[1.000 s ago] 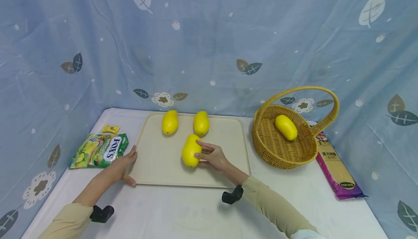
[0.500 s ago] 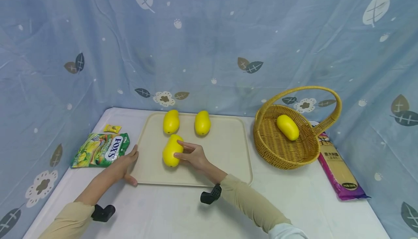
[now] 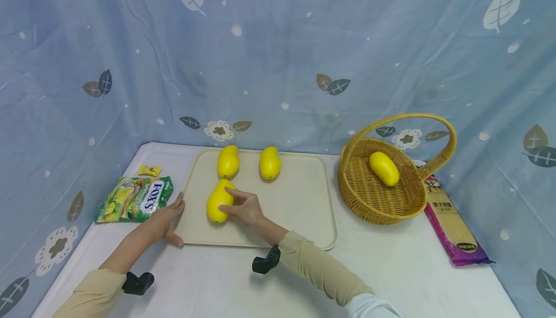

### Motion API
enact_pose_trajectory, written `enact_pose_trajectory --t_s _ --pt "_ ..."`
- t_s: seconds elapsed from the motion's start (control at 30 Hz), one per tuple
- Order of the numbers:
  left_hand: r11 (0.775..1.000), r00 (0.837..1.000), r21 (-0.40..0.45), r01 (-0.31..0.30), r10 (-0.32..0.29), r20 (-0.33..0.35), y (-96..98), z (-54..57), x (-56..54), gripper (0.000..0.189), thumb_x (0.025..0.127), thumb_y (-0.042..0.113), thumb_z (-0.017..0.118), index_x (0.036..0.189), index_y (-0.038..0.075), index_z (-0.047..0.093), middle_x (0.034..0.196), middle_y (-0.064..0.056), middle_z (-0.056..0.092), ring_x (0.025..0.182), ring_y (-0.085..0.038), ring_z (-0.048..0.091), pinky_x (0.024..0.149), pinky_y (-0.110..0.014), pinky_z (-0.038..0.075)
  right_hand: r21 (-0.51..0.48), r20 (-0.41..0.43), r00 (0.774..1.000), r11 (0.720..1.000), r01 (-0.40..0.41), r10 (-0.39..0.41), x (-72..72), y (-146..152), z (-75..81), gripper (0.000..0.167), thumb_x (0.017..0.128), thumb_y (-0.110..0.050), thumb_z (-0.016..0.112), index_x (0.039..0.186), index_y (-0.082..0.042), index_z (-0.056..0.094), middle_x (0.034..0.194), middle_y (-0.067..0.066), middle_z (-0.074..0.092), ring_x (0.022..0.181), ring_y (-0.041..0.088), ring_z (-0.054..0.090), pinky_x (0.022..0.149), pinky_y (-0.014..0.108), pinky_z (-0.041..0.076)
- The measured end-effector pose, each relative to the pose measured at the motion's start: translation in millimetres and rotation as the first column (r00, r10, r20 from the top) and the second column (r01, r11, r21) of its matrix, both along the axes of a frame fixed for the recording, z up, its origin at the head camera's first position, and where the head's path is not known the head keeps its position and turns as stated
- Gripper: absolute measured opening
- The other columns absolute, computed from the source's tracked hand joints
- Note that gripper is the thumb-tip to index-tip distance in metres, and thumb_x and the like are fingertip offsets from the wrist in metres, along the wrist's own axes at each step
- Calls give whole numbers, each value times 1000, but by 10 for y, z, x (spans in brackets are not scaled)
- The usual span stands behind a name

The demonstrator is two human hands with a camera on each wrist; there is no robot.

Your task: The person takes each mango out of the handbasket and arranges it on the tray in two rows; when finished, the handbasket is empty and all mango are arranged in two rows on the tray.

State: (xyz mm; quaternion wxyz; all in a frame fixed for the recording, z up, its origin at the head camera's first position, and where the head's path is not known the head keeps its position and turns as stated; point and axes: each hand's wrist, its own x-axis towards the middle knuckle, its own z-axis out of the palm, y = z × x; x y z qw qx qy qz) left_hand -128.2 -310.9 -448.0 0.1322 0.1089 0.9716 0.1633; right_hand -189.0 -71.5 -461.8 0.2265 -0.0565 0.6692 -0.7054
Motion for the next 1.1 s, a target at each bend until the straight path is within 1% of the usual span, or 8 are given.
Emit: enact_pose_trajectory --t_s 0.1,0.27,0.37,0.63,0.77,0.9,1.0,1.1 --pt "1000 1000 4 -7 7 24 -4 8 -8 120 48 36 89 135 -23 30 146 -40 15 129 -55 28 106 -58 31 13 19 1000 1000 10 -10 11 -5 27 53 79 -5 77 129 -13 61 147 6 44 129 16 47 69 18 56" --pt "1000 998 -5 -6 6 56 1 28 -27 120 49 36 90 135 -23 30 147 -40 12 130 -57 25 107 -59 29 0 61 998 1000 11 -11 26 16 78 56 79 2 73 131 -13 60 151 8 39 124 18 48 61 14 49" --pt "1000 998 2 -15 15 64 2 33 -24 119 50 35 90 135 -23 30 147 -40 12 130 -56 24 107 -59 29 -1 60 998 1000 3 -3 34 21 89 58 78 6 70 131 -12 59 150 8 39 129 21 45 66 14 51" --pt "1000 1000 7 -6 5 17 15 36 -1 118 49 34 89 134 -23 32 145 -40 16 129 -54 29 106 -57 32 -7 69 998 1000 -5 5 35 41 96 60 77 9 71 131 -12 59 151 10 37 138 27 36 64 14 48" --pt "1000 1000 8 -2 2 3 23 42 0 119 48 33 89 135 -23 31 145 -40 18 129 -54 29 106 -57 33 -12 65 998 1000 -5 6 33 50 103 61 77 9 71 132 -12 58 152 11 35 138 28 35 86 19 53" --pt "1000 1000 6 1 -1 -4 17 36 3 119 47 34 89 135 -23 31 145 -40 18 129 -54 30 106 -57 33 -14 57 998 1000 -5 5 28 48 111 61 76 9 71 132 -10 58 152 12 35 138 28 35 102 30 43" --pt "1000 1000 7 2 -2 -6 12 27 4 119 48 34 89 135 -23 31 145 -40 18 129 -54 30 105 -57 34 -1 64 998 1000 0 0 29 46 121 60 76 9 71 132 -11 59 151 10 37 138 29 36 100 28 45" --pt "1000 1000 12 4 -4 -8 2 21 9 119 48 34 89 135 -23 32 145 -40 18 129 -54 29 105 -57 34 15 83 997 1000 1 -2 37 48 142 61 76 8 72 131 -13 60 150 7 40 137 28 37 85 20 53"
